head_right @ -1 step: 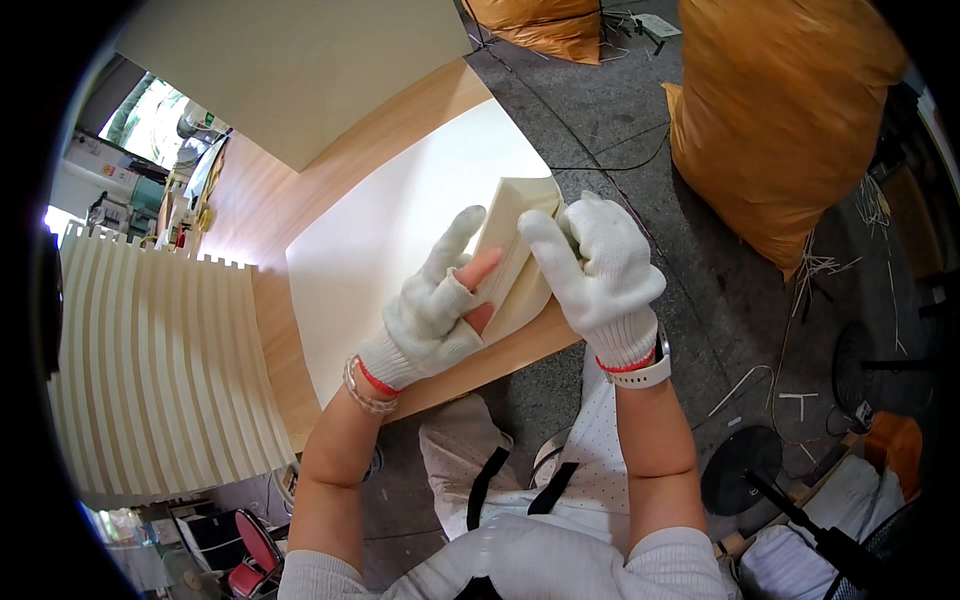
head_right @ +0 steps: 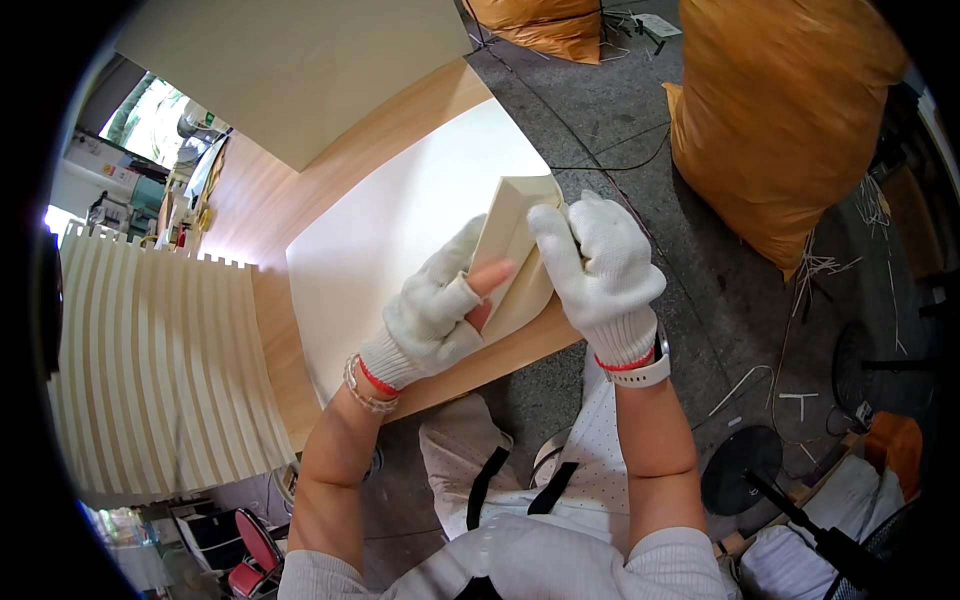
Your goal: The person folds an edge of a white foam board by hand and places it on top of a stack of similar boards on a wooden table.
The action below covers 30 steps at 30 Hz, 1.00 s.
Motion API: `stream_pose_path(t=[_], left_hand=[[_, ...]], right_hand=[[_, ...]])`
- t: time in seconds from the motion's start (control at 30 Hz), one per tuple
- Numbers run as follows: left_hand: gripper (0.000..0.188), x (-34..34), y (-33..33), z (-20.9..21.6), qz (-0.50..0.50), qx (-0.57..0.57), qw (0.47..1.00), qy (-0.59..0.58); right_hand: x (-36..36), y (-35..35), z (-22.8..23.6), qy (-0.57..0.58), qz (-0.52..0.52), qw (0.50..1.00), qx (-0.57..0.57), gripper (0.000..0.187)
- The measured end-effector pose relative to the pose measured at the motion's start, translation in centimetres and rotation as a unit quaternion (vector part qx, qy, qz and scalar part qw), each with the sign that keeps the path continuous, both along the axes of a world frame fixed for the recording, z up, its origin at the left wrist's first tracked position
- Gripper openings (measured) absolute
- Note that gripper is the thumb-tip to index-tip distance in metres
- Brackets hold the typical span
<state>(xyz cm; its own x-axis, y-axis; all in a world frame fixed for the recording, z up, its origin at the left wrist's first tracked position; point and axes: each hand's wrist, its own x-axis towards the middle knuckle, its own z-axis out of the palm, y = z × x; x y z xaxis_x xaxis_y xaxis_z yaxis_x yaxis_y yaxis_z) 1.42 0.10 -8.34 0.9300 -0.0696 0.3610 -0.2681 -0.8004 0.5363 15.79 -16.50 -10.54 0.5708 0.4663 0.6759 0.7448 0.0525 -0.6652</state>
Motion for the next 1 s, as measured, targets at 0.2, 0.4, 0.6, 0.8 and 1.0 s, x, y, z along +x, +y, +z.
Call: stream_pose_path(t=[0.2,0.4,0.6,0.8,1.0], left_hand=[[0.040,-0.4,-0.6,0.7,0.031,-0.080,0.995,0.060],[0.043,-0.4,-0.6,0.2,0.034,-0.117,0.991,0.048],[0.044,0.1,0.1,-0.2,-0.002,0.014,1.000,-0.005],[0.044,0.0,-0.3,-0.9,0.008,-0.088,0.996,-0.005],[0.046,-0.1,-0.3,-0.7,0.025,-0.081,0.996,0.010]], right_hand=[[-0.1,0.2,-0.2,-0.083,-0.039,0.996,-0.002,0.008],[0.0,0.4,-1.4,-0.072,-0.026,0.996,0.047,0.012],[0.4,-0.1,-0.9,-0.047,0.001,0.999,0.018,0.013],[0.0,0.1,-0.3,-0.056,-0.027,0.998,0.008,0.005],[-0.2,0.1,-0.2,0.053,-0.014,0.998,0.026,0.016]])
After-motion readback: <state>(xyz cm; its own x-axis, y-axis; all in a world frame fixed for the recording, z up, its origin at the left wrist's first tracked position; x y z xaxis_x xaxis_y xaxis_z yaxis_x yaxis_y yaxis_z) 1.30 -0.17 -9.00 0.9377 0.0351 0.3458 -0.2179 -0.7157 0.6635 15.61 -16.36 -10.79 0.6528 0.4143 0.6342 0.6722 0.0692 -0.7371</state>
